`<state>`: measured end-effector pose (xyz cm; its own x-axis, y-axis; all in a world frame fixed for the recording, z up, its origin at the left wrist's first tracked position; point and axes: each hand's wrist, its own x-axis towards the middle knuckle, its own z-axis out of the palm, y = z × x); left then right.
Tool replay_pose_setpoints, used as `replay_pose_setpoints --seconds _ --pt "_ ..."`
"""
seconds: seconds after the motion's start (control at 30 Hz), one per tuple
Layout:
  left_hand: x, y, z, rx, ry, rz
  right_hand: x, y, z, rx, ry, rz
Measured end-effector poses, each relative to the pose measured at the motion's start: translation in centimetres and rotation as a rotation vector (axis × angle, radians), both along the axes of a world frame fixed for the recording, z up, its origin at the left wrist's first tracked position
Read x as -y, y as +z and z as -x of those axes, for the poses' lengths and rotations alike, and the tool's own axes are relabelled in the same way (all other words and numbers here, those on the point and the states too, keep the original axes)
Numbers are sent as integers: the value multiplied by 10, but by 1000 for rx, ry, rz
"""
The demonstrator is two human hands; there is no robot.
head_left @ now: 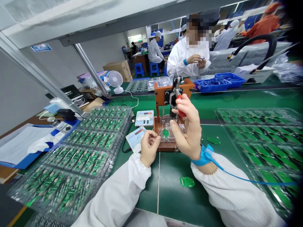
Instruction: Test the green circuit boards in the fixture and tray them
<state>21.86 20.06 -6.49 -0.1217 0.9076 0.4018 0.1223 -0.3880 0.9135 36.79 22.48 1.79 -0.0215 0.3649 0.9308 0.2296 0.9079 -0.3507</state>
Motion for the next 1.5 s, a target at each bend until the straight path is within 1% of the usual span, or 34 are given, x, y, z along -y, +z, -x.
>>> replay_pose_setpoints --seconds 0.17,0.4,0.53,0.63,0.67,0.73,0.8,0.87,0.93,0.97,1.03,1.13,1.33,1.5 --pt "1 2 2 -128 -69 -2 0 -2 0 17 -15 5" --pt "-2 3 5 -167 -134 17 0 -3 0 -6 1 14" --pt "-4 8 6 -184 -181 42 -1 -1 -1 -10 12 -3" --pt "-11 16 16 -180 -252 109 0 2 -3 14 -10 -26" --pt "-16 19 23 -181 -249 124 0 3 -4 20 -18 -35" --pt "-31 25 41 -222 -198 123 1 6 -5 26 -32 -49" --pt "-49 30 63 -380 -161 107 2 7 -5 29 -38 -51" --pt "-69 34 82 -680 -206 139 2 7 -5 35 -31 -47" --pt "-85 36 95 -980 -273 252 1 7 -5 32 -16 -50" --pt "-91 36 99 -1097 -309 316 1 7 -5 29 -8 -53" --pt "-99 37 100 -1255 -379 416 0 7 -6 26 5 -63" --pt "-105 38 98 -1360 -424 475 0 8 -7 35 21 -73" --pt "-110 41 97 -1433 -443 492 0 9 -8 40 30 -60" --pt "-111 44 93 -1494 -459 562 1 10 -7 38 31 -64"
